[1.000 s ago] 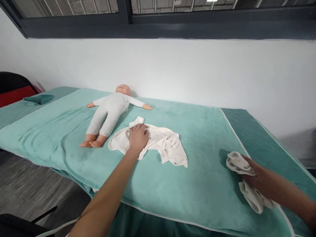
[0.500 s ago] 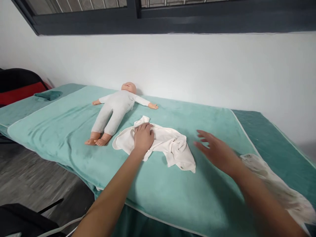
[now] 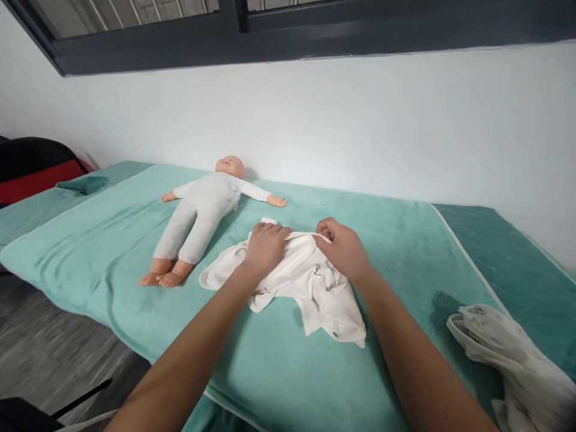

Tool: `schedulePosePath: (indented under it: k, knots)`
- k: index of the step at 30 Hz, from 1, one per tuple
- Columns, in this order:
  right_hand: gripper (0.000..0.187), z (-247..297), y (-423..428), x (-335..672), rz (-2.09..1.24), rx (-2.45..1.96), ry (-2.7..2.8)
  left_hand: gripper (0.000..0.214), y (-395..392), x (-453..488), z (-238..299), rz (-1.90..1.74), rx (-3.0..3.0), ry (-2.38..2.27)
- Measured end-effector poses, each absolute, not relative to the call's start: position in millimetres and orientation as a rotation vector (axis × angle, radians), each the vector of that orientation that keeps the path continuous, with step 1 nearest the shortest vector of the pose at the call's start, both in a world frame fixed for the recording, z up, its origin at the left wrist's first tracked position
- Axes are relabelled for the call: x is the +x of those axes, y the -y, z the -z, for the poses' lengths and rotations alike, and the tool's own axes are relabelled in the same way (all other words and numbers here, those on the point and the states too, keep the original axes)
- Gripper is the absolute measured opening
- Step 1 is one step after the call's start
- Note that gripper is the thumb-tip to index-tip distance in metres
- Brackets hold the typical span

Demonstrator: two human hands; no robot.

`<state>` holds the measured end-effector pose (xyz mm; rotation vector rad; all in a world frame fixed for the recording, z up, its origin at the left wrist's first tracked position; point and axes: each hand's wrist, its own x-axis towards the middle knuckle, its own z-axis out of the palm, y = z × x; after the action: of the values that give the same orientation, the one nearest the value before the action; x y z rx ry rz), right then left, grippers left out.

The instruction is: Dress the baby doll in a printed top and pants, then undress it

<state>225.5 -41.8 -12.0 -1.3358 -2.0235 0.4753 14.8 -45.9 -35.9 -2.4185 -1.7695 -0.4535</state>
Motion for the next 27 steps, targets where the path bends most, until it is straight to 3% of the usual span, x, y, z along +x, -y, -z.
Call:
schedulePosePath:
  k: [5, 17, 23, 27]
  knots:
    - [0.023, -20.7, 77.9, 241.6, -0.067, -1.313, 1.933, 0.048, 63.1, 8.0, -17.1, 0.912, -2.205, 1.686]
    - [0.03, -161.8, 166.5, 264.2, 0.602, -1.453, 1.784, 0.046, 155.5, 21.9, -144.8, 1.128, -1.841, 1.458]
    - [0.033, -166.5, 174.7, 286.0, 0.646, -1.404, 1.812, 0.044, 178.3, 14.6, -155.1, 0.934, -2.013, 1.641]
    - [0.034, -151.8, 183.7, 302.0, 0.485, -1.459, 1.799, 0.047, 184.5, -0.5, -142.0, 1.091, -2.027, 1.679]
